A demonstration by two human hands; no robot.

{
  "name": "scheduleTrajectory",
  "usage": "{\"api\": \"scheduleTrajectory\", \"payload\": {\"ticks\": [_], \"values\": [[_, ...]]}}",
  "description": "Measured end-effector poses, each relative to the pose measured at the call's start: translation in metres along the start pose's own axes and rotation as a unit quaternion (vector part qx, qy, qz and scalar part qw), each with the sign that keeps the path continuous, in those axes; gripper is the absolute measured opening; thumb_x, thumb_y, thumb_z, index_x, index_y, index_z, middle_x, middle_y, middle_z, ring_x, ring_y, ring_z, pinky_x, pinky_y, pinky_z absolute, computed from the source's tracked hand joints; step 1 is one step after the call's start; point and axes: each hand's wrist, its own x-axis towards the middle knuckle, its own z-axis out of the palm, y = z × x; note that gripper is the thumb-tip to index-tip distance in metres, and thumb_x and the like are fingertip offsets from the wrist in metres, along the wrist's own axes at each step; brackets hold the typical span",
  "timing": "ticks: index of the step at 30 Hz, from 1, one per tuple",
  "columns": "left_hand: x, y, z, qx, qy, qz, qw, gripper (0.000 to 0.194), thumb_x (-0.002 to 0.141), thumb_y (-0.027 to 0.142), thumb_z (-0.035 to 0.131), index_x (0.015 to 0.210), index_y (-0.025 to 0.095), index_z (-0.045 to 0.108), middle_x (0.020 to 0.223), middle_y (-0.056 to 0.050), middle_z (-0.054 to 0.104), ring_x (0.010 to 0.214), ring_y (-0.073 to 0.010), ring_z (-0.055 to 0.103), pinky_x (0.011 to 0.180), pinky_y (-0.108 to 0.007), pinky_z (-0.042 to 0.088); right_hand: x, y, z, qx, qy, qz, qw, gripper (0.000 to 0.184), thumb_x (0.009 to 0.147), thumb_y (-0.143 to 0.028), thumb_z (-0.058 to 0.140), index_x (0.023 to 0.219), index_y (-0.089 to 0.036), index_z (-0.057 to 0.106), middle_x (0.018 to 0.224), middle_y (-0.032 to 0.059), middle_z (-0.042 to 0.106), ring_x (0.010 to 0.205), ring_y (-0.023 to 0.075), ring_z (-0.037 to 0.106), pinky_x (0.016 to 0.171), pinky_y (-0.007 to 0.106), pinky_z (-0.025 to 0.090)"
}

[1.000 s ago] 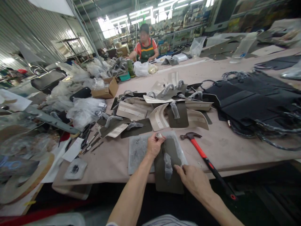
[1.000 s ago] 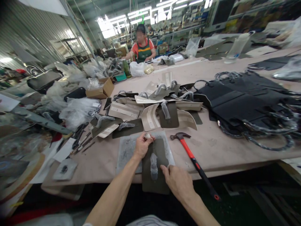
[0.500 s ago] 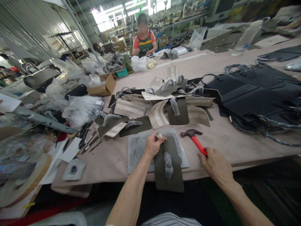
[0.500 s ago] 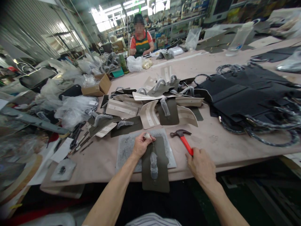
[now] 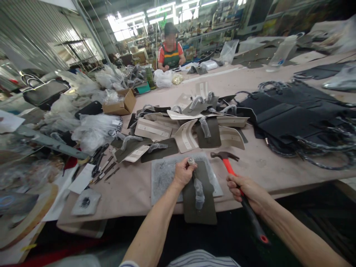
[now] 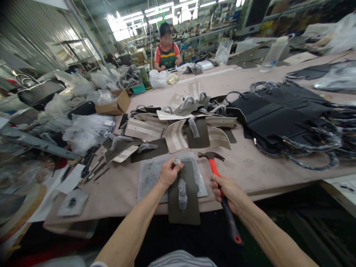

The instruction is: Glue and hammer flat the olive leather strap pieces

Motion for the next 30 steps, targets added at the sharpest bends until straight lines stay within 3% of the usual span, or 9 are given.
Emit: {"api": "scheduleTrajectory", "payload": {"ticks": [3, 6, 9, 12, 17, 19, 21, 23, 30], "values": [[-0.002, -0.001, 0.0, 0.027, -0.013, 0.009, 0.999, 0.006, 0.078, 0.019, 0.067, 0.083, 0.019, 0.07, 0.079, -0.002, 0.074, 0.076, -0.0181, 0.067, 0.078, -0.029, 0.052, -0.022, -0.016, 0.018, -0.12, 0.055, -0.164, 0.978, 0.033, 0.092, -0.057, 0.043, 0.085, -0.024, 0.046, 0.06, -0.0064, 0.041, 0.043, 0.0099, 0.035, 0.042, 0.024, 0.027], [-0.004, -0.001, -0.001, 0.046, -0.022, 0.026, 0.998, 0.007, 0.079, 0.019, 0.067, 0.085, 0.02, 0.071, 0.079, -0.001, 0.073, 0.075, -0.0178, 0.066, 0.078, -0.029, 0.052, -0.03, -0.028, 0.025, -0.332, 0.134, -0.329, 0.874, 0.035, 0.094, -0.055, 0.039, 0.079, -0.024, 0.044, 0.058, -0.0024, 0.044, 0.049, 0.0127, 0.04, 0.05, 0.028, 0.027], [-0.005, 0.0, -0.001, 0.065, -0.024, 0.033, 0.997, 0.005, 0.08, 0.02, 0.066, 0.082, 0.02, 0.07, 0.074, 0.0, 0.07, 0.069, -0.0163, 0.062, 0.071, -0.027, 0.049, -0.032, -0.039, 0.022, -0.502, 0.114, -0.331, 0.791, 0.028, 0.093, -0.046, 0.045, 0.076, -0.024, 0.044, 0.054, -0.0015, 0.044, 0.045, 0.0119, 0.032, 0.051, 0.031, 0.017], [-0.004, -0.002, -0.002, 0.075, -0.027, 0.041, 0.996, 0.005, 0.082, 0.021, 0.065, 0.081, 0.02, 0.07, 0.074, 0.0, 0.069, 0.069, -0.0159, 0.061, 0.069, -0.026, 0.049, -0.046, -0.06, 0.021, -0.533, 0.112, -0.362, 0.757, 0.029, 0.094, -0.046, 0.045, 0.074, -0.024, 0.043, 0.053, -0.0013, 0.045, 0.043, 0.0117, 0.031, 0.05, 0.031, 0.016], [-0.003, -0.005, -0.002, 0.072, -0.028, 0.05, 0.996, 0.008, 0.081, 0.02, 0.065, 0.086, 0.02, 0.071, 0.081, -0.001, 0.072, 0.076, -0.0174, 0.065, 0.076, -0.027, 0.05, -0.064, -0.076, 0.034, -0.362, 0.295, -0.486, 0.739, 0.032, 0.1, -0.049, 0.032, 0.083, -0.025, 0.044, 0.06, 0.0007, 0.051, 0.049, 0.0143, 0.045, 0.054, 0.029, 0.031], [-0.003, -0.004, -0.002, 0.074, -0.032, 0.043, 0.996, 0.008, 0.081, 0.02, 0.065, 0.086, 0.02, 0.072, 0.08, -0.001, 0.072, 0.075, -0.0176, 0.064, 0.075, -0.027, 0.05, -0.055, -0.063, 0.035, -0.412, 0.254, -0.458, 0.746, 0.033, 0.099, -0.048, 0.031, 0.079, -0.025, 0.043, 0.057, 0.001, 0.05, 0.046, 0.0138, 0.04, 0.051, 0.03, 0.027], [-0.004, -0.001, -0.002, 0.077, -0.04, 0.035, 0.996, 0.008, 0.08, 0.019, 0.065, 0.085, 0.02, 0.072, 0.076, 0.0, 0.07, 0.072, -0.017, 0.062, 0.072, -0.027, 0.048, -0.04, -0.046, 0.03, -0.519, 0.146, -0.378, 0.753, 0.032, 0.097, -0.047, 0.035, 0.075, -0.025, 0.043, 0.054, 0.0007, 0.049, 0.043, 0.0128, 0.034, 0.05, 0.031, 0.019], [-0.005, 0.001, -0.001, 0.076, -0.045, 0.032, 0.996, 0.009, 0.08, 0.019, 0.064, 0.084, 0.02, 0.072, 0.072, 0.001, 0.068, 0.068, -0.016, 0.06, 0.069, -0.026, 0.047, -0.027, -0.034, 0.02, -0.585, 0.089, -0.299, 0.749, 0.03, 0.097, -0.045, 0.039, 0.077, -0.024, 0.046, 0.056, 0.0012, 0.052, 0.044, 0.0133, 0.036, 0.052, 0.032, 0.015], [-0.006, 0.003, -0.001, 0.065, -0.043, 0.063, 0.995, 0.009, 0.08, 0.015, 0.063, 0.084, 0.019, 0.071, 0.079, -0.001, 0.07, 0.076, -0.0174, 0.063, 0.075, -0.027, 0.051, 0.02, -0.003, -0.025, -0.57, 0.092, -0.194, 0.793, 0.034, 0.102, -0.04, 0.034, 0.083, -0.021, 0.054, 0.069, 0.0054, 0.063, 0.065, 0.0199, 0.059, 0.06, 0.031, 0.033]]}}
